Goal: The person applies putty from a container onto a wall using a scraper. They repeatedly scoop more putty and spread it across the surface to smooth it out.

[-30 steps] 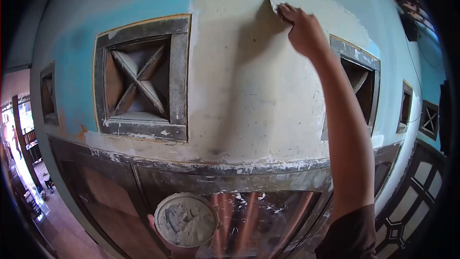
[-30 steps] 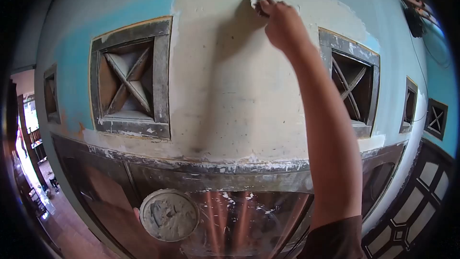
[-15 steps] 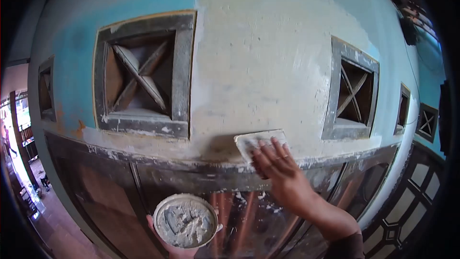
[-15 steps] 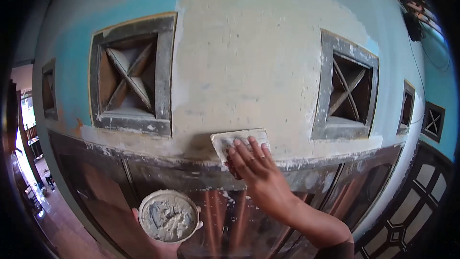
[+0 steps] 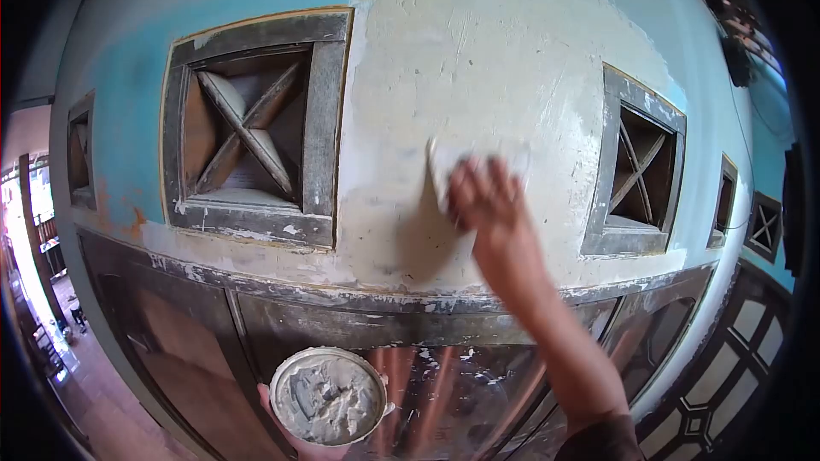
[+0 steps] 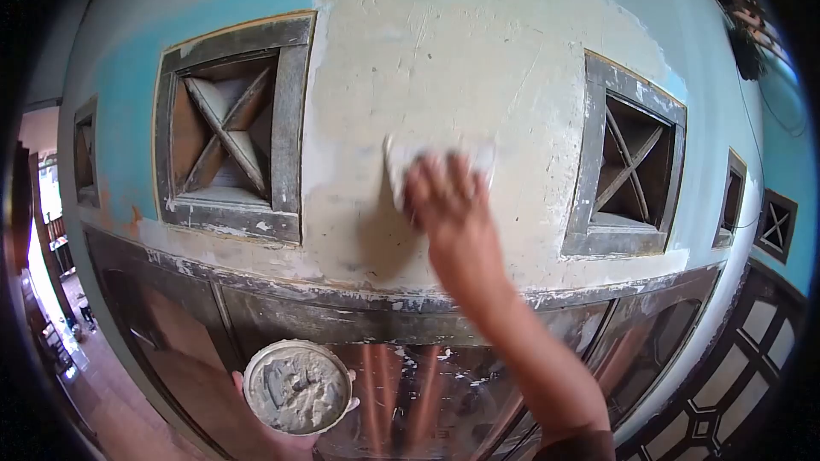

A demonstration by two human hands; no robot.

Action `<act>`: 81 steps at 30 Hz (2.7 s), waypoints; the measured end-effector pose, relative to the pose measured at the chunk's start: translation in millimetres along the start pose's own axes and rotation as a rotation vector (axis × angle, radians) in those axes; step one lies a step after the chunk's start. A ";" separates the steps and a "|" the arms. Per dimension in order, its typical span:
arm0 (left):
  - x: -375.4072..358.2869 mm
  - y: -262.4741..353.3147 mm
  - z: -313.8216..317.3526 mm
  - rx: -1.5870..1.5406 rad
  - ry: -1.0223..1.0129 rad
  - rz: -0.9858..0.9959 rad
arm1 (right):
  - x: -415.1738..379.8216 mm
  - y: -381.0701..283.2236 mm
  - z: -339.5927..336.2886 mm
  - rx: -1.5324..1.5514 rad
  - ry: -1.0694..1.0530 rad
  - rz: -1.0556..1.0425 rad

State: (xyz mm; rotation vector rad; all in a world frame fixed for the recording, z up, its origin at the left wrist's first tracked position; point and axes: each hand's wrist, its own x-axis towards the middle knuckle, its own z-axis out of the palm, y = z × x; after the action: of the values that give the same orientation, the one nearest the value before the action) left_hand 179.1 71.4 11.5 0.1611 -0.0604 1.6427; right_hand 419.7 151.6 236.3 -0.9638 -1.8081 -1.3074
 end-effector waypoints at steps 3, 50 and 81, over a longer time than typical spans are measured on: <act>6.9 10.4 -9.4 0.234 -0.429 -0.160 | -77.7 -48.7 6.9 0.062 -0.252 -0.030; 15.3 -23.0 7.3 0.087 -0.292 0.013 | -104.9 6.5 -109.3 0.205 -0.378 -0.016; 4.1 24.4 -8.7 0.231 -0.377 0.009 | 75.2 -17.4 -60.2 0.088 0.161 -0.114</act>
State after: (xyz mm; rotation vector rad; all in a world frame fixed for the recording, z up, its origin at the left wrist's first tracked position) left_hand 153.9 74.8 4.9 0.6473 -0.1583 1.6071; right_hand 375.1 102.5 308.2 -0.6969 -1.8010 -1.3222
